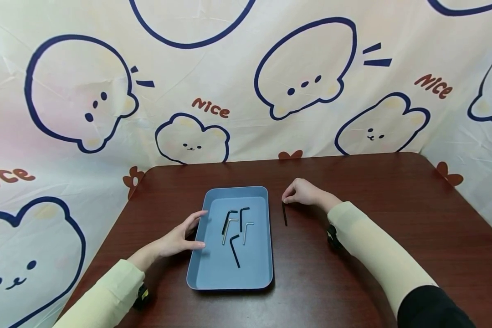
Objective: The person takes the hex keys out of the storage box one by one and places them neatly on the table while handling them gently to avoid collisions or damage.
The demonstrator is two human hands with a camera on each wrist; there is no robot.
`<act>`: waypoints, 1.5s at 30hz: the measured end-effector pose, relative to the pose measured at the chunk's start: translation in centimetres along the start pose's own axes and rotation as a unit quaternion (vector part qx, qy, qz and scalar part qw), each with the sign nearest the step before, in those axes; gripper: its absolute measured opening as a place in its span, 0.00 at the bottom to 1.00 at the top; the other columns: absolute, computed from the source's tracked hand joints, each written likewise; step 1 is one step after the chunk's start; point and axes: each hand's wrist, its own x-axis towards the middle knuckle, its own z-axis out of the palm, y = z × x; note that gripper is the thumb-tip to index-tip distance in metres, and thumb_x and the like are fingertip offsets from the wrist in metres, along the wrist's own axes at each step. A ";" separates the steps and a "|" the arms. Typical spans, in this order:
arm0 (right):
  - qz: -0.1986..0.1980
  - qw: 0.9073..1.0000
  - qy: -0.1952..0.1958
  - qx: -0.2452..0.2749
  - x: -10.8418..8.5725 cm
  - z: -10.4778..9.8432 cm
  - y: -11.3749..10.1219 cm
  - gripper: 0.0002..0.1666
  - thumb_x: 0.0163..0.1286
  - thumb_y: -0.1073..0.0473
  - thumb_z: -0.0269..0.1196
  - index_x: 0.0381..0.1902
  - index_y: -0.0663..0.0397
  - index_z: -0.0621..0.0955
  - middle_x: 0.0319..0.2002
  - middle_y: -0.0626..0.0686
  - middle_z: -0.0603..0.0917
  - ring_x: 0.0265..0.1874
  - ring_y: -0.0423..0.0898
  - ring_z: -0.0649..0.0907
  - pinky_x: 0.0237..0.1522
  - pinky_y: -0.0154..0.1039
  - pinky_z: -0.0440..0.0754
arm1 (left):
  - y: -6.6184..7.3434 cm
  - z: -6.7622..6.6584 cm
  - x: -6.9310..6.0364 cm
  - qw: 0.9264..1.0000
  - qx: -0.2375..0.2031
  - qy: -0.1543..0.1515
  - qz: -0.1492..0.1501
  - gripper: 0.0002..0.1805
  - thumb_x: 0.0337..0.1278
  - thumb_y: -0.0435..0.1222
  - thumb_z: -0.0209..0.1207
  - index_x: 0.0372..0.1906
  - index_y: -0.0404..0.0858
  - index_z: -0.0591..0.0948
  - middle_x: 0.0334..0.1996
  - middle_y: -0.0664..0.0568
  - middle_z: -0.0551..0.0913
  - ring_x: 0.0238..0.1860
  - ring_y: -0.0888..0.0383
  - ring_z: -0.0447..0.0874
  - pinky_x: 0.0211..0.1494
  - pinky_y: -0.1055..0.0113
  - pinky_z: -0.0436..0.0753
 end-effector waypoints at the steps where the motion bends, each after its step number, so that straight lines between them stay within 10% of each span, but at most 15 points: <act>1: -0.005 1.000 0.002 -0.004 0.0 0.1 0.1 0.04 0.64 0.64 0.67 0.34 0.53 0.89 0.34 0.47 0.86 0.36 0.45 0.80 0.45 0.44 0.78 | 0.0 0.0 0.0 1.000 0.001 0.000 0.001 0.46 0.60 0.34 0.65 0.75 0.39 0.50 0.75 0.33 0.45 0.73 0.34 0.41 0.68 0.37 0.48; 45: 0.045 0.997 -0.003 0.060 -0.5 0.0 0.2 0.05 0.63 0.62 0.68 0.37 0.53 0.89 0.36 0.49 0.85 0.37 0.48 0.77 0.42 0.42 0.77 | -0.1 0.0 0.0 1.000 0.001 -0.001 0.006 0.46 0.60 0.34 0.65 0.75 0.38 0.49 0.74 0.33 0.45 0.73 0.35 0.41 0.68 0.37 0.48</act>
